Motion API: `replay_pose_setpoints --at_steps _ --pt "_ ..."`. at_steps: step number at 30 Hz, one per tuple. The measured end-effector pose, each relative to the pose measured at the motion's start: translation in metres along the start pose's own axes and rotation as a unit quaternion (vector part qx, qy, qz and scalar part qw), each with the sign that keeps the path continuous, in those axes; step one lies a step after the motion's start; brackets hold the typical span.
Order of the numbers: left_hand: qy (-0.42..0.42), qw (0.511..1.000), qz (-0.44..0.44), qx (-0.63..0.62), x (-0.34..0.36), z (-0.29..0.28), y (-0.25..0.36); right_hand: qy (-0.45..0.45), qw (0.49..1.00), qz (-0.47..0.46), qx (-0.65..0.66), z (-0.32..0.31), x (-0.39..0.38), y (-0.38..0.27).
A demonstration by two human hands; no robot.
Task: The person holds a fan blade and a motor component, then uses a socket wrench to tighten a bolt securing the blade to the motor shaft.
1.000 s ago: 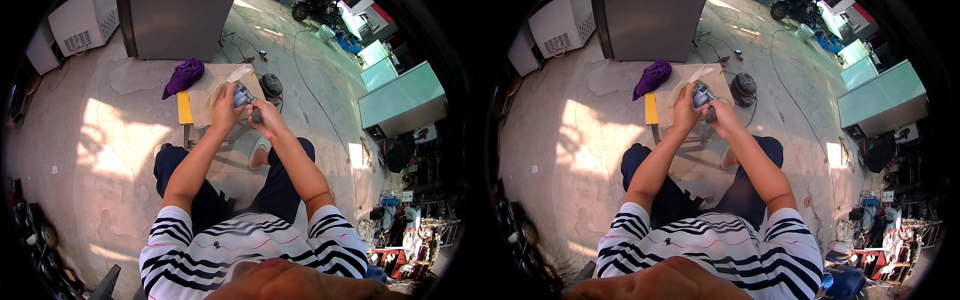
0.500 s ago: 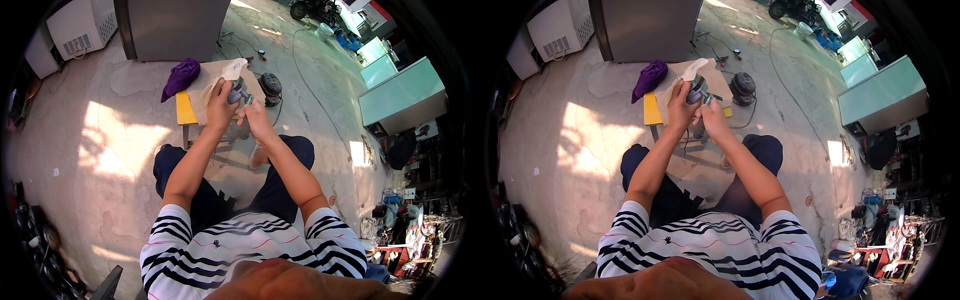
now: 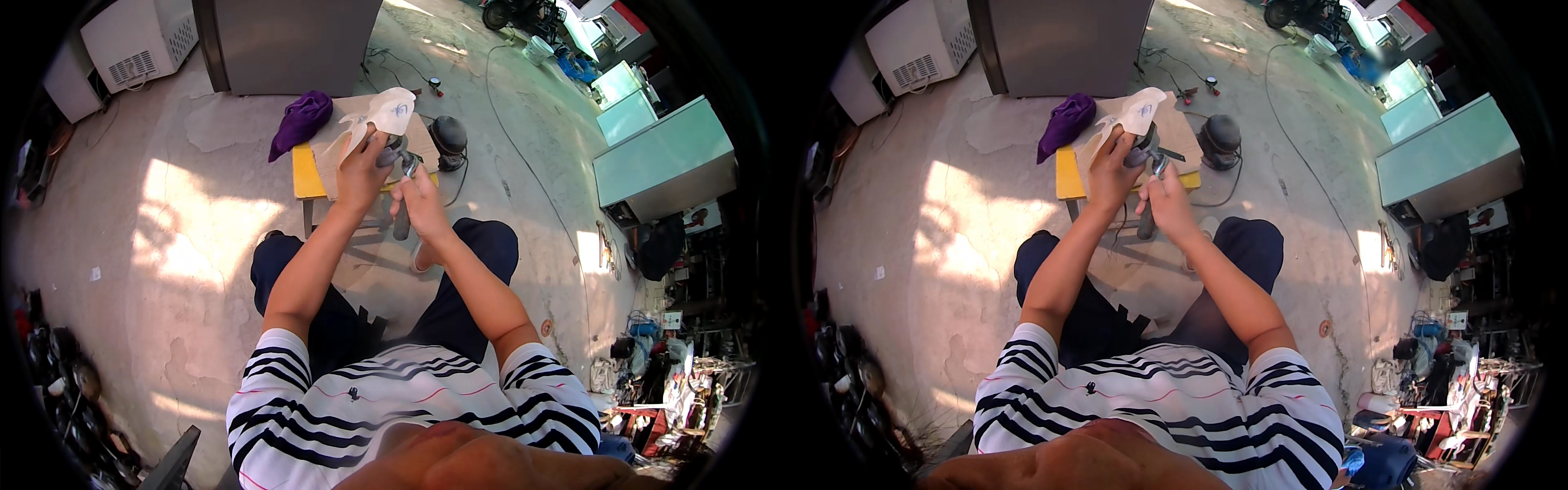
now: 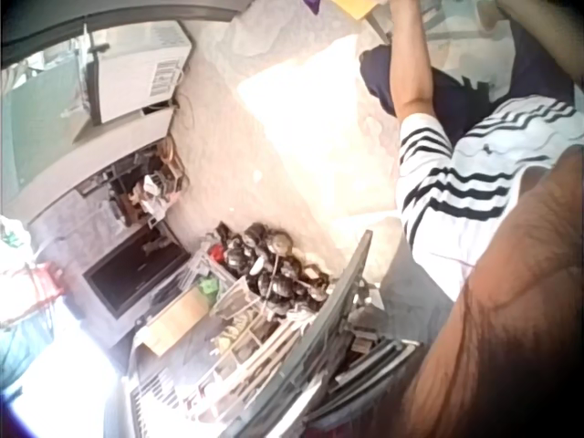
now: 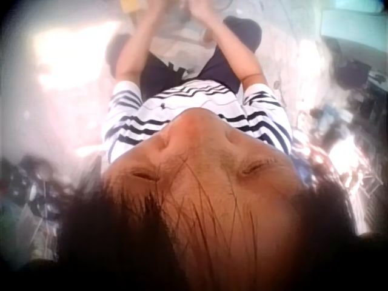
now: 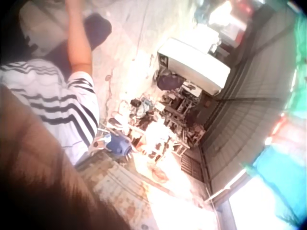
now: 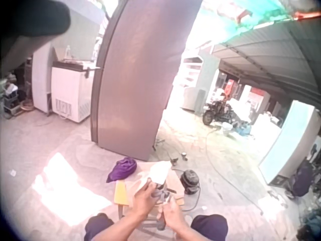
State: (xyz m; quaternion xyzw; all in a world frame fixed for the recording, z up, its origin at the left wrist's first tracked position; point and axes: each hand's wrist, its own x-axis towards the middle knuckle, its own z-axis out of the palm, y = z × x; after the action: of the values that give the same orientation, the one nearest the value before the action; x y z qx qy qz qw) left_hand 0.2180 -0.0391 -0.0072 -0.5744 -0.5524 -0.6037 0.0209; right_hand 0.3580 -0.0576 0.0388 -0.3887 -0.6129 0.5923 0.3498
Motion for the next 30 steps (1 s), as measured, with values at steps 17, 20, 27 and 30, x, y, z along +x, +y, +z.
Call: replay_pose_setpoints --at_steps 17,20,27,30 --pt "-0.106 0.986 0.111 0.062 0.001 -0.028 0.019 -0.049 0.889 0.215 0.402 -0.023 -0.014 0.004" --pt "-0.135 0.982 0.131 0.03 0.001 -0.036 0.02 -0.065 0.831 0.243 0.497 -0.036 -0.015 0.013" --pt "-0.119 0.963 0.243 0.007 0.002 -0.041 0.021 -0.129 0.705 0.269 0.643 -0.051 -0.025 0.038" --pt "-0.113 0.955 0.275 0.008 0.001 -0.046 0.022 -0.138 0.698 0.257 0.654 -0.055 -0.025 0.046"
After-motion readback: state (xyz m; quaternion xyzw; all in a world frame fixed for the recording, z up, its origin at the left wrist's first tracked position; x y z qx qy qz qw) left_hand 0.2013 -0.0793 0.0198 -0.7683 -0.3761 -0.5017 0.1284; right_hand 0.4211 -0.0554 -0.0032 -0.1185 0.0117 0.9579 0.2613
